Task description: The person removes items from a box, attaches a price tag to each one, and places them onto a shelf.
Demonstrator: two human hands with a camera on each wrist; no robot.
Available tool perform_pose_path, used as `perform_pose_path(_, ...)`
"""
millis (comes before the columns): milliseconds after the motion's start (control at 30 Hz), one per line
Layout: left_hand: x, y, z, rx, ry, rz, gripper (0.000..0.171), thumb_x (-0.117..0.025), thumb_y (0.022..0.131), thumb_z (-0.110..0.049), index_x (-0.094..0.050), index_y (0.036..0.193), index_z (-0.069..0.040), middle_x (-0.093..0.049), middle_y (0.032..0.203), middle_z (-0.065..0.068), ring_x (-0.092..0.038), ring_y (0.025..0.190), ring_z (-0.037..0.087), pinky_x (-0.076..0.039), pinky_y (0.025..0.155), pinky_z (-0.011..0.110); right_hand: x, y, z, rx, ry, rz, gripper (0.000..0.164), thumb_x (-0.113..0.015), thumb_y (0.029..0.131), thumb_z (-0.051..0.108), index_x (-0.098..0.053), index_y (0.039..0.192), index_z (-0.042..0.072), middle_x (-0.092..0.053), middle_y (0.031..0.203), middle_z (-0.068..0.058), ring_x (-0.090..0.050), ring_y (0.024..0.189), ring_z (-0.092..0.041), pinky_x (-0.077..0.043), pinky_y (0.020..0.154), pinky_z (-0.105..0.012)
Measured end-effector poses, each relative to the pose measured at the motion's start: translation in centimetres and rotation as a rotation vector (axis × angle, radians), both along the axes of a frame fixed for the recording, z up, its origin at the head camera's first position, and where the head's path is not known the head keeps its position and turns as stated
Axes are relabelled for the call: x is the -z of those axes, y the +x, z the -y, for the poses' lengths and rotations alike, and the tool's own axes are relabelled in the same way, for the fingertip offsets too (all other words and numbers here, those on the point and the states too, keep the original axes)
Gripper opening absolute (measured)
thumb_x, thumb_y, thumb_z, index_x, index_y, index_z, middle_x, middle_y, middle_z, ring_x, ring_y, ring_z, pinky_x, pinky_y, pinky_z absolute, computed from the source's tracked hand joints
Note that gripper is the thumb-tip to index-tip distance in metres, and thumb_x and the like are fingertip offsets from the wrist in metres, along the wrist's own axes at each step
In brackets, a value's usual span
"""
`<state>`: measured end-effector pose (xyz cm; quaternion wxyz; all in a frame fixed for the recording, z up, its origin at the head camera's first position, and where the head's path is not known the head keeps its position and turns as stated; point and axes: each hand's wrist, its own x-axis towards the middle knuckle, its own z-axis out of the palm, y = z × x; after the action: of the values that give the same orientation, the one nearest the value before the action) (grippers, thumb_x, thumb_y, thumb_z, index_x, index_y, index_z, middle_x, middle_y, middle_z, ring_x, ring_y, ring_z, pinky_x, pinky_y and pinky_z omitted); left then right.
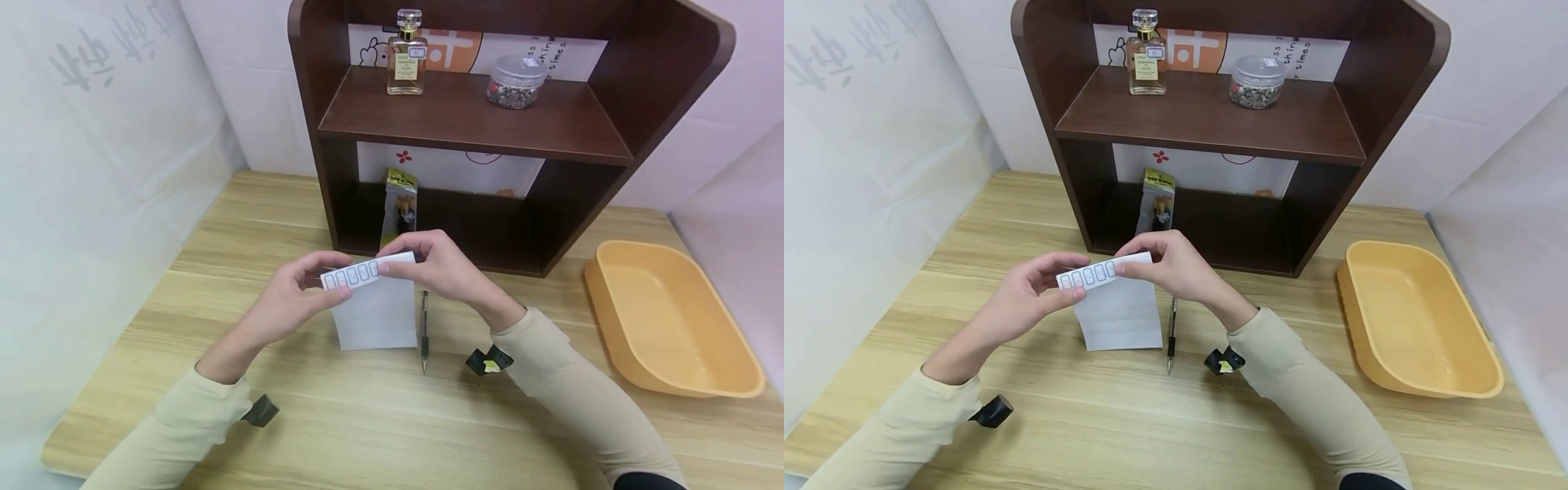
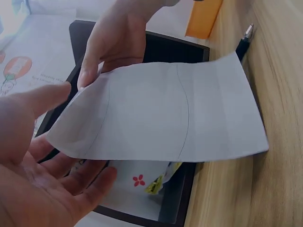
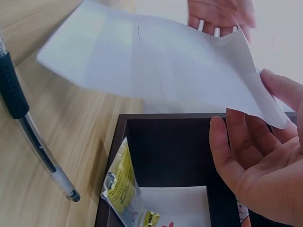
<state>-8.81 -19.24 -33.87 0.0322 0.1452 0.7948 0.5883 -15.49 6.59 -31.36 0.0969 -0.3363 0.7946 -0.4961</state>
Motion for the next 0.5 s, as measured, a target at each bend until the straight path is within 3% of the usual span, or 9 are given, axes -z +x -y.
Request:
perform_pose_path(133,0.03,-0.06,-0.31,-0.032,-0.025,-0.088,0.039,-0.080,0.088,-0.018,-0.068,0.125,-0.011,-0.068,0.116,0.000,-0.064,0.099,0.024,-0.057,0.078,0.036,0.29,0.00,-0.03,0.012,0.000,0.025,0.015,-0.077,0.091,0.019,-0.077,0.105,0.014,-0.073,0.097,0.001,-0.058,0.081,-0.024,-0.046,0.067,-0.036)
perform_pose_path(267,-0.06,-0.06,-0.44,-0.060,-0.065,-0.120,0.036,-0.081,0.087,-0.020,-0.071,0.122,-0.015,-0.071,0.112,-0.003,-0.062,0.098,0.021,-0.055,0.073,0.037,0.43,-0.05,0.01,0.012,0.003,0.041,0.016,-0.077,0.091,0.019,-0.077,0.106,0.014,-0.073,0.099,0.001,-0.061,0.085,-0.024,-0.049,0.070,-0.038)
perform_pose_path(500,-0.22,-0.11,-0.56,-0.081,-0.099,-0.158,0.034,-0.082,0.086,-0.020,-0.074,0.119,-0.018,-0.073,0.107,-0.005,-0.061,0.095,0.019,-0.048,0.060,0.027,0.49,-0.27,0.04,0.004,0.016,0.004,0.019,-0.076,0.092,0.019,-0.075,0.110,0.015,-0.071,0.100,0.001,-0.058,0.083,-0.025,-0.047,0.067,-0.035)
